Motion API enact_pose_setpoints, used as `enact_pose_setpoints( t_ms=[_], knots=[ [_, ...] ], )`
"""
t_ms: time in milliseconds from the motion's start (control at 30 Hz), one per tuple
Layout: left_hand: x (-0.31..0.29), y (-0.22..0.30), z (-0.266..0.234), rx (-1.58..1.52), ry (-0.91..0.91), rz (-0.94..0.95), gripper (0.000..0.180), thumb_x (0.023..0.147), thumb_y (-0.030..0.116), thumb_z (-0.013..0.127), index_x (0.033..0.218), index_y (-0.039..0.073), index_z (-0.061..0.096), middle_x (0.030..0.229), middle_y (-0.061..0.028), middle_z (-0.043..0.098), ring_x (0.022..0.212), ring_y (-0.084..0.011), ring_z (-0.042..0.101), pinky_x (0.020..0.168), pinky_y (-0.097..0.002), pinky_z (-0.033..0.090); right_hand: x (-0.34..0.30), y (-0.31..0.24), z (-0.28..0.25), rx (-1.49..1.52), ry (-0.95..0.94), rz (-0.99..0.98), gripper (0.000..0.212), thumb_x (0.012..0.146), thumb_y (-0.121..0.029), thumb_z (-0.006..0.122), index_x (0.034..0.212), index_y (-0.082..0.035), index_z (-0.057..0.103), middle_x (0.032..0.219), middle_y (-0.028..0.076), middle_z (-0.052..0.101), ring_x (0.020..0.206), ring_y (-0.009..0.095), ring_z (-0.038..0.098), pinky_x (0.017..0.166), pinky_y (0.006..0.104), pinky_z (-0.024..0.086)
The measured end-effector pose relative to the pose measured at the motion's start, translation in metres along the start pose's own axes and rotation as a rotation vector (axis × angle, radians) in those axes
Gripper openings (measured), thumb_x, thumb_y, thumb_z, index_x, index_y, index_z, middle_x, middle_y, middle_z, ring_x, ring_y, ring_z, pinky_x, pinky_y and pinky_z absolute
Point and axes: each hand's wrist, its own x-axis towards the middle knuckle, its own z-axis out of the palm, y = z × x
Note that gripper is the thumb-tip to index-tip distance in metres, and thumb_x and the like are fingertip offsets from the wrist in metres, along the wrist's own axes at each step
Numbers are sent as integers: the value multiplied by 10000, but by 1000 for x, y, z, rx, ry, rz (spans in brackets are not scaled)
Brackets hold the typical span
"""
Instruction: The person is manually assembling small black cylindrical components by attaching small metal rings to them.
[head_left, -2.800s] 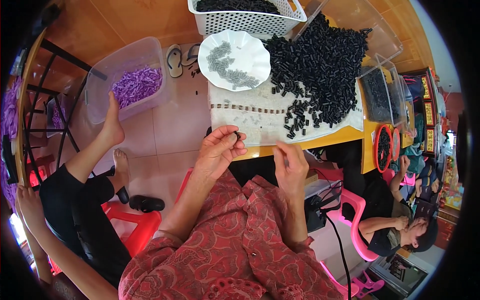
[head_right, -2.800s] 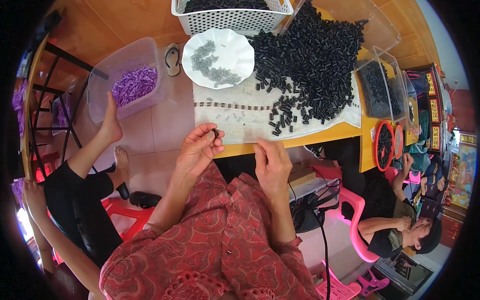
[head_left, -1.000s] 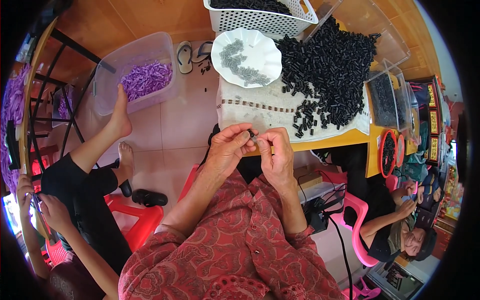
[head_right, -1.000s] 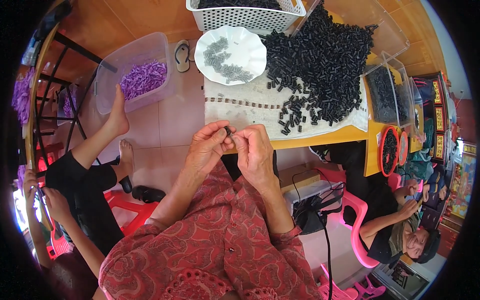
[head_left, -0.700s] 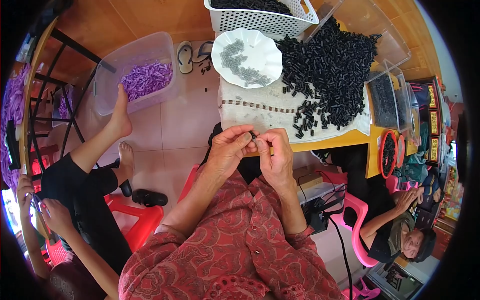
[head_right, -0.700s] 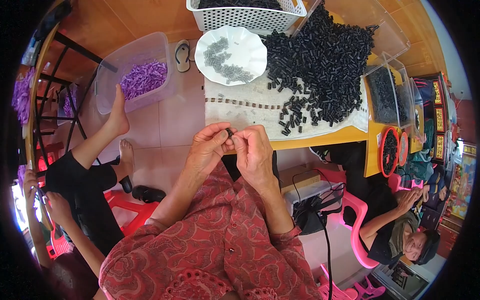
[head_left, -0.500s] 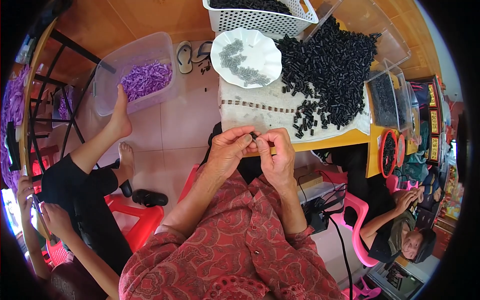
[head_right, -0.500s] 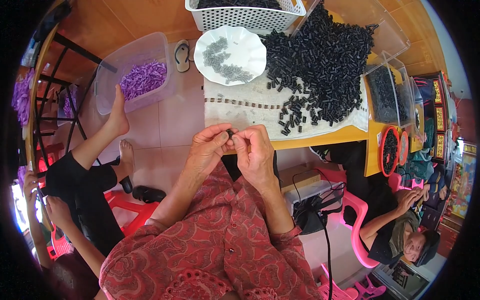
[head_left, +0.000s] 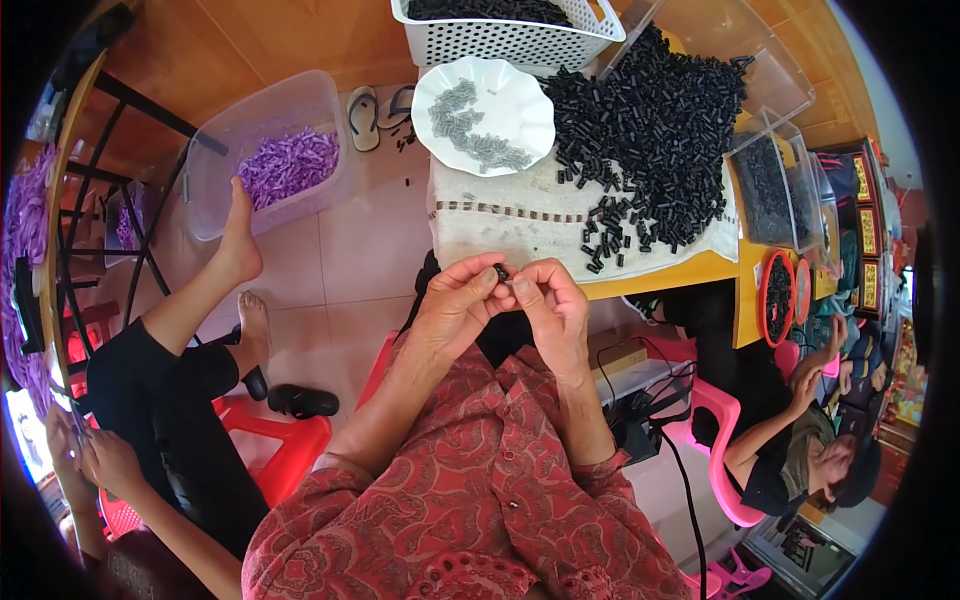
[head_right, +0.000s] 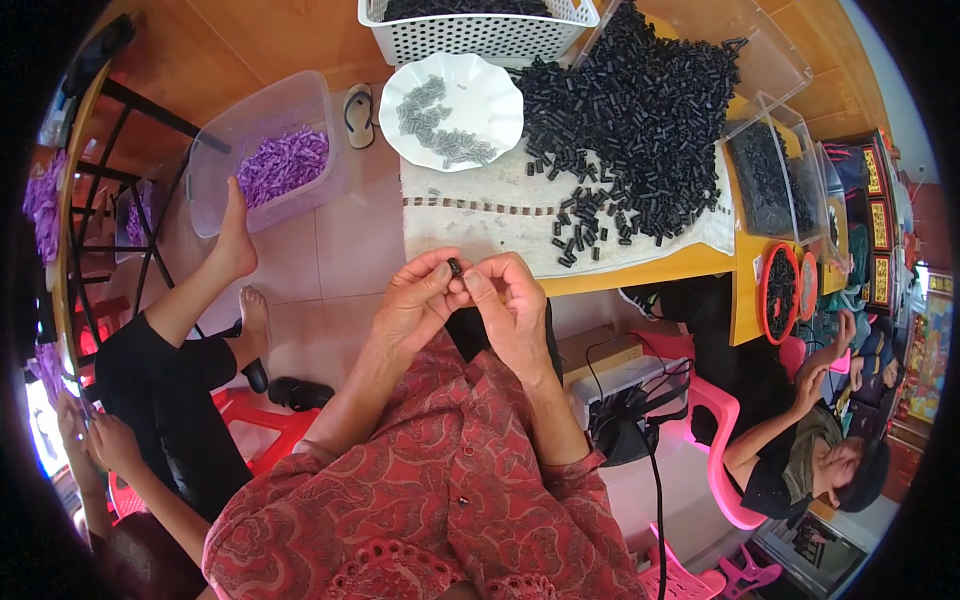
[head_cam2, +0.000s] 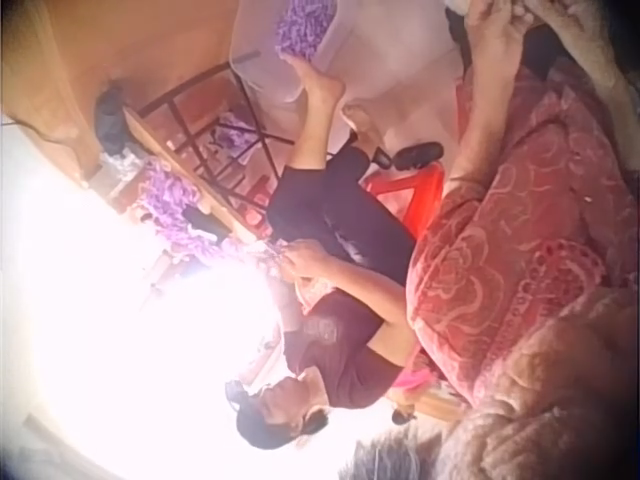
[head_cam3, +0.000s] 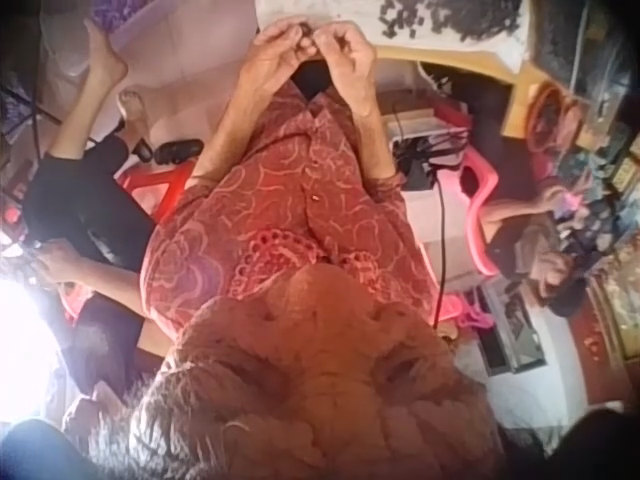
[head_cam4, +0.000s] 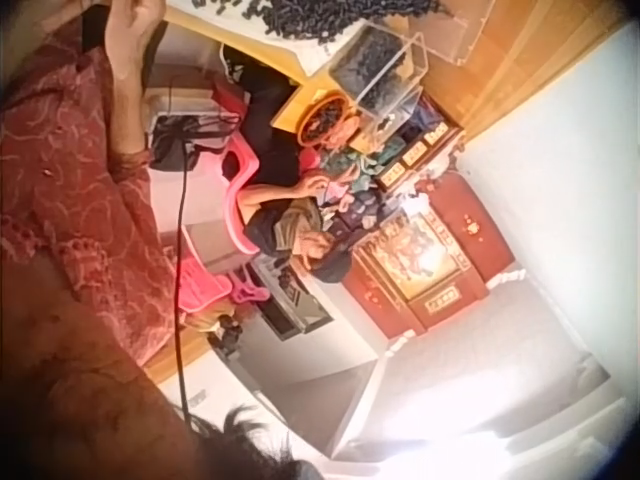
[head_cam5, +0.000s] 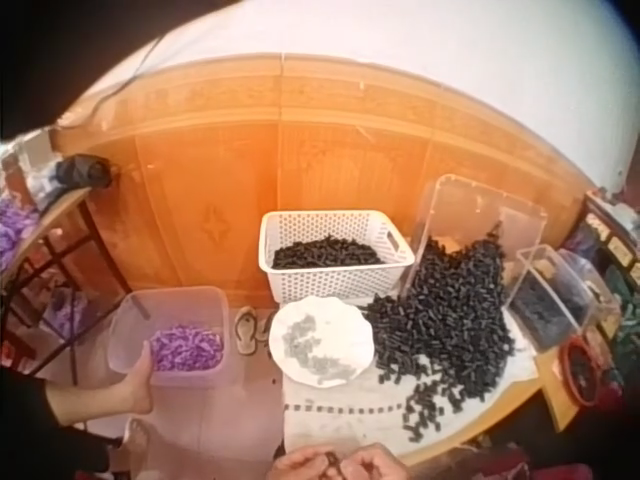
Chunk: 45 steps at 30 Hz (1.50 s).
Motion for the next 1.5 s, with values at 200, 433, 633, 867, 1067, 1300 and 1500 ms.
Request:
enact_pose_setpoints(
  t_ms=[200,433,633,867,1067,1300,1500],
  knots=[
    [-4,-1,8,159,-43,71,237,934,26,595,1168,-4,620,1006,-111,673,864,-167,650,839,-380,563,-3,13,-7,-230,43,-111,110,899,-64,656,885,16,582,855,67,594,733,113,634,643,241,513],
    [-4,-1,4,158,-52,-15,222,934,35,598,1153,7,622,1013,-119,672,879,-172,658,798,-355,581,-12,-6,-17,-481,87,-210,81,872,-39,667,906,6,609,837,93,595,699,169,649,607,273,504],
    [-3,0,7,153,-16,-17,216,939,37,591,1150,3,621,1027,-124,659,883,-183,661,799,-355,586,-6,6,-57,-777,282,-308,115,838,25,657,940,-21,631,829,130,593,658,248,606,586,319,492],
    [-3,0,10,157,40,-15,204,936,10,579,1134,4,624,1038,-142,647,865,-186,641,789,-357,589,12,6,-79,-956,338,-292,100,855,-22,659,955,-24,657,837,117,600,654,220,598,569,309,474],
    [-3,2,9,155,33,-11,204,940,12,574,1138,2,623,1053,-144,646,867,-182,641,798,-356,586,36,3,-89,-1174,372,-325,116,831,-42,654,933,-93,676,872,138,603,728,338,604,631,431,476],
    [-3,4,8,168,23,-3,204,943,16,572,1140,0,621,1043,-136,645,870,-175,643,798,-351,585,59,-1,-86,-1347,279,-385,219,793,2,664,965,-124,715,846,113,585,729,311,586,651,410,471],
    [-2,5,9,189,32,-1,201,943,20,575,1137,-1,621,1042,-132,644,863,-171,640,798,-350,582,67,-1,-87,-1419,165,-359,243,771,19,664,963,-116,727,846,106,576,745,312,575,658,418,464]
  ],
)
